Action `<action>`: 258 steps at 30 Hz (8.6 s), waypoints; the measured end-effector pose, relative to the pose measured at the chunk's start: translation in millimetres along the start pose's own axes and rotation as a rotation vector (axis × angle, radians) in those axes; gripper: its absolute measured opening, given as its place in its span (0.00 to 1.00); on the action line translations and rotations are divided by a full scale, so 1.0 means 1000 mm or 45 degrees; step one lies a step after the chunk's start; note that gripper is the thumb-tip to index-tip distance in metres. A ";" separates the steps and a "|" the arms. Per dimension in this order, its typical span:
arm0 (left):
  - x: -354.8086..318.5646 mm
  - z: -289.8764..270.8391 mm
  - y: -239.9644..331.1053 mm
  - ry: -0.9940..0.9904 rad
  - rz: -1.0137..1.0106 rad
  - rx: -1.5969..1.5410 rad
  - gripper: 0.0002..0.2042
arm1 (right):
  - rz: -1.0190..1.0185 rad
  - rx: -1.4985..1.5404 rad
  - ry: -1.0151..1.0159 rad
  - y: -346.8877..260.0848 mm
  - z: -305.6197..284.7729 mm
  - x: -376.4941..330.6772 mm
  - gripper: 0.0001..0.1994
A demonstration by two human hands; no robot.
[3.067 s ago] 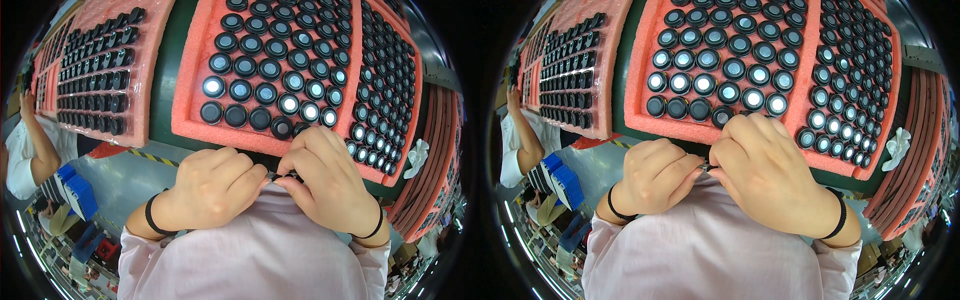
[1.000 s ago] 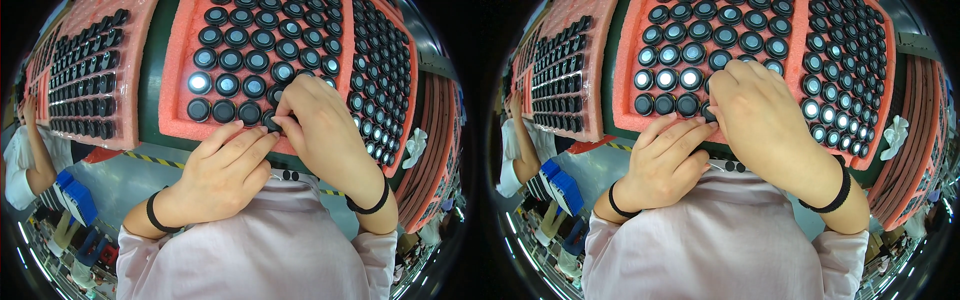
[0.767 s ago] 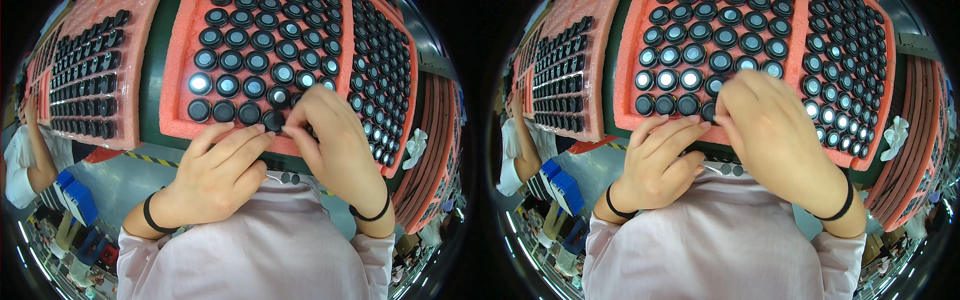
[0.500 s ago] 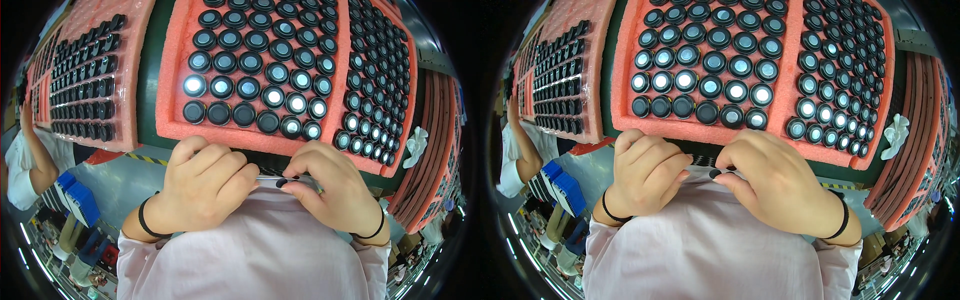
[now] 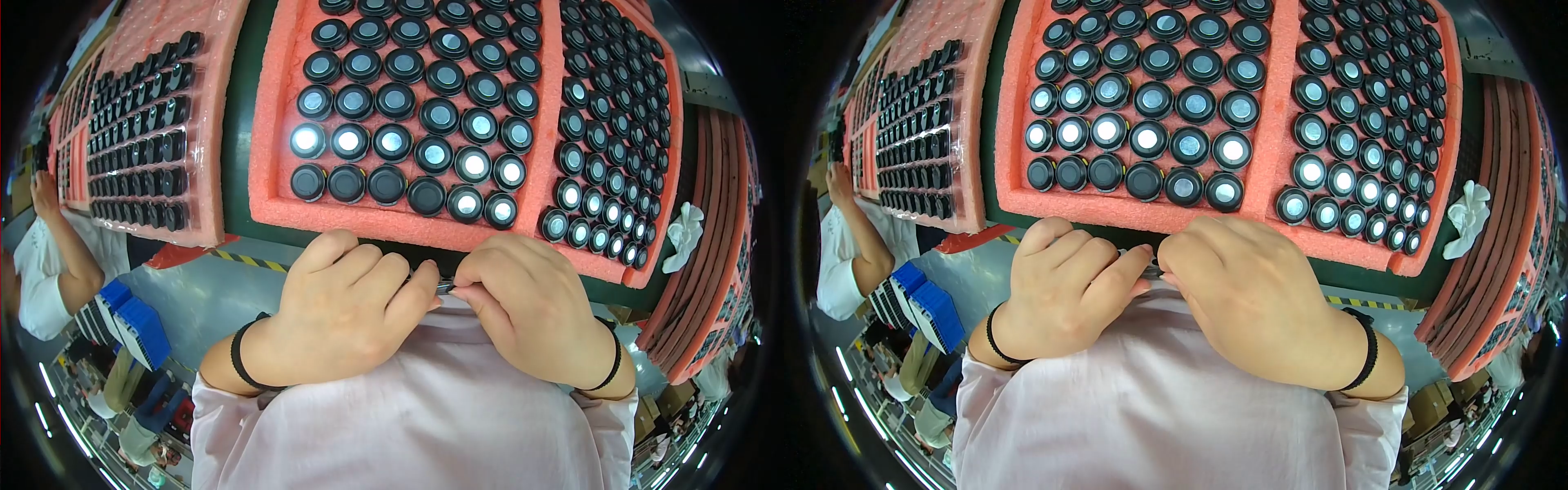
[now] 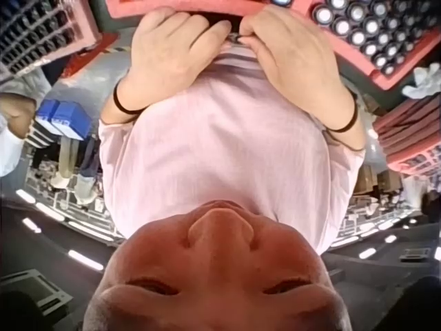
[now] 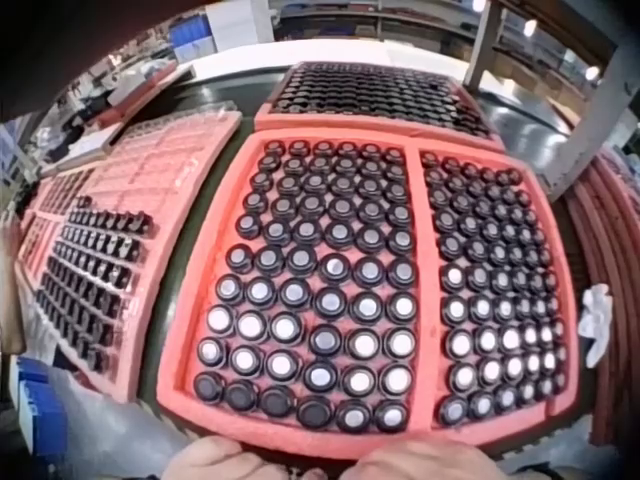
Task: The person peels small circular stickers from a sheet and applies them one at a time to the center of round black components arranged in a foam tray.
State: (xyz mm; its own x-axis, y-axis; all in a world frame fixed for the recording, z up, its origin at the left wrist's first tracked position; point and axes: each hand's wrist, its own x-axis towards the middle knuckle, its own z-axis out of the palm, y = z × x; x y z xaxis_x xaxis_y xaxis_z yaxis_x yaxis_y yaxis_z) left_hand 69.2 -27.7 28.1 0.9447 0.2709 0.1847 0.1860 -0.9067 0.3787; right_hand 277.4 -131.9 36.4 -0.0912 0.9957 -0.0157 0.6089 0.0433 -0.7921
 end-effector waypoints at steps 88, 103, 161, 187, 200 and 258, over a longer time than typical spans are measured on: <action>0.011 0.004 -0.005 0.048 0.055 -0.152 0.16 | 0.114 0.213 0.050 0.008 -0.023 -0.026 0.12; 0.016 0.002 0.002 0.029 0.053 -0.154 0.13 | -0.096 -0.077 0.192 0.016 -0.007 -0.030 0.13; 0.022 0.013 0.006 0.010 0.087 -0.139 0.13 | 0.142 -0.084 0.244 0.019 -0.028 -0.013 0.08; 0.036 0.035 0.011 0.042 0.205 -0.023 0.07 | 0.177 -0.259 0.297 0.041 -0.014 0.005 0.06; 0.036 0.035 0.011 0.036 0.202 -0.029 0.05 | 0.179 -0.327 0.353 0.038 -0.009 0.006 0.08; -0.194 -0.095 0.019 1.473 -0.574 -0.643 0.07 | -1.077 0.185 0.089 -0.099 0.055 0.065 0.21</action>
State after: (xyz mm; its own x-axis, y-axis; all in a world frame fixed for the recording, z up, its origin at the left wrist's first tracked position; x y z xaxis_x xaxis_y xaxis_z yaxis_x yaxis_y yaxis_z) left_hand -136.3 -67.0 85.5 0.0112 0.8562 0.5165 0.0621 -0.5161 0.8543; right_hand 167.6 -75.8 80.5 -0.4173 0.6362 0.6489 0.2506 0.7669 -0.5908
